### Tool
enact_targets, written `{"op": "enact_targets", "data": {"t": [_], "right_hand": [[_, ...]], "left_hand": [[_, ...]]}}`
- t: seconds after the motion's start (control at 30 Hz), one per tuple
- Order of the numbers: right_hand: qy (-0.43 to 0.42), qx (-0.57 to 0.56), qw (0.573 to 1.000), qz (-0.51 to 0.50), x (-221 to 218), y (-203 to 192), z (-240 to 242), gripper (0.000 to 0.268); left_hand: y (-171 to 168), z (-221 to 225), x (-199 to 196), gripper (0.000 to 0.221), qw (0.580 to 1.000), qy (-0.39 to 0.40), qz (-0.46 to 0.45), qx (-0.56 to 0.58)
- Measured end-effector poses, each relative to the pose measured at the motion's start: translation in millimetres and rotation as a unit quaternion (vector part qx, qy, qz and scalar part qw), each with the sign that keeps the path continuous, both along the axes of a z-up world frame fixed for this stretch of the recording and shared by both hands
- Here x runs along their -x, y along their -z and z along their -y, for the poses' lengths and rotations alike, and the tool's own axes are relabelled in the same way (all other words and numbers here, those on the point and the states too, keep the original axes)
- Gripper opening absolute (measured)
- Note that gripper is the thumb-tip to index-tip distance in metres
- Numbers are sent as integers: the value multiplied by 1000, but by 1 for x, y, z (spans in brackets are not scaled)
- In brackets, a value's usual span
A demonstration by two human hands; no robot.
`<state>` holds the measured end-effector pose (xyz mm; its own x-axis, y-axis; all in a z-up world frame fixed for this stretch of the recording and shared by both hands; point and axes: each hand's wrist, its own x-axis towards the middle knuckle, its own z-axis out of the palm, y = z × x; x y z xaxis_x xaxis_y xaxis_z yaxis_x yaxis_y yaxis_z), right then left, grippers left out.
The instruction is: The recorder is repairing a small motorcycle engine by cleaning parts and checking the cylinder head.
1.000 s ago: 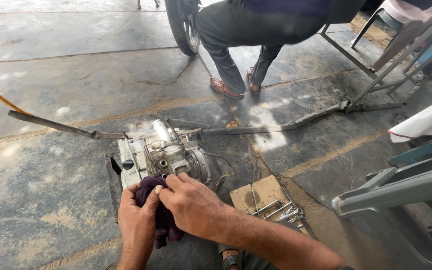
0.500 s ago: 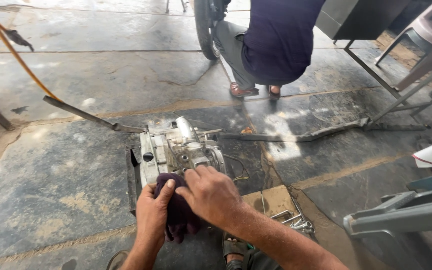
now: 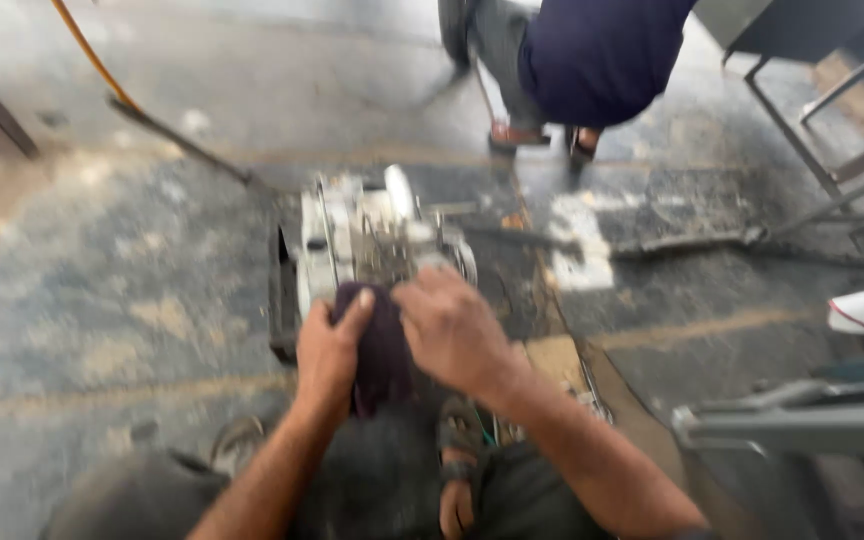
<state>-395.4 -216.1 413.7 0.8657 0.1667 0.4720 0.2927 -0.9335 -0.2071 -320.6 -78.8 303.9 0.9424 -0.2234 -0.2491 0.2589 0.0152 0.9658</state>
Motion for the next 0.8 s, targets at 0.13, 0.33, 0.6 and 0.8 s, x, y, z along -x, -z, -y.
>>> {"op": "enact_targets", "data": {"t": [0.13, 0.33, 0.6, 0.8], "right_hand": [[-56, -44, 998, -2, 5, -1, 28, 32], [51, -131, 990, -34, 10, 3, 48, 19], [97, 95, 985, -108, -6, 6, 9, 42], [111, 119, 976, -148, -11, 9, 12, 34]], "left_hand": [[0, 0, 5, 43, 989, -9, -74, 126], [-13, -8, 11, 33, 981, 5, -92, 173], [-13, -19, 7, 41, 985, -10, -42, 166], [-18, -25, 3, 40, 982, -12, -47, 181]]}}
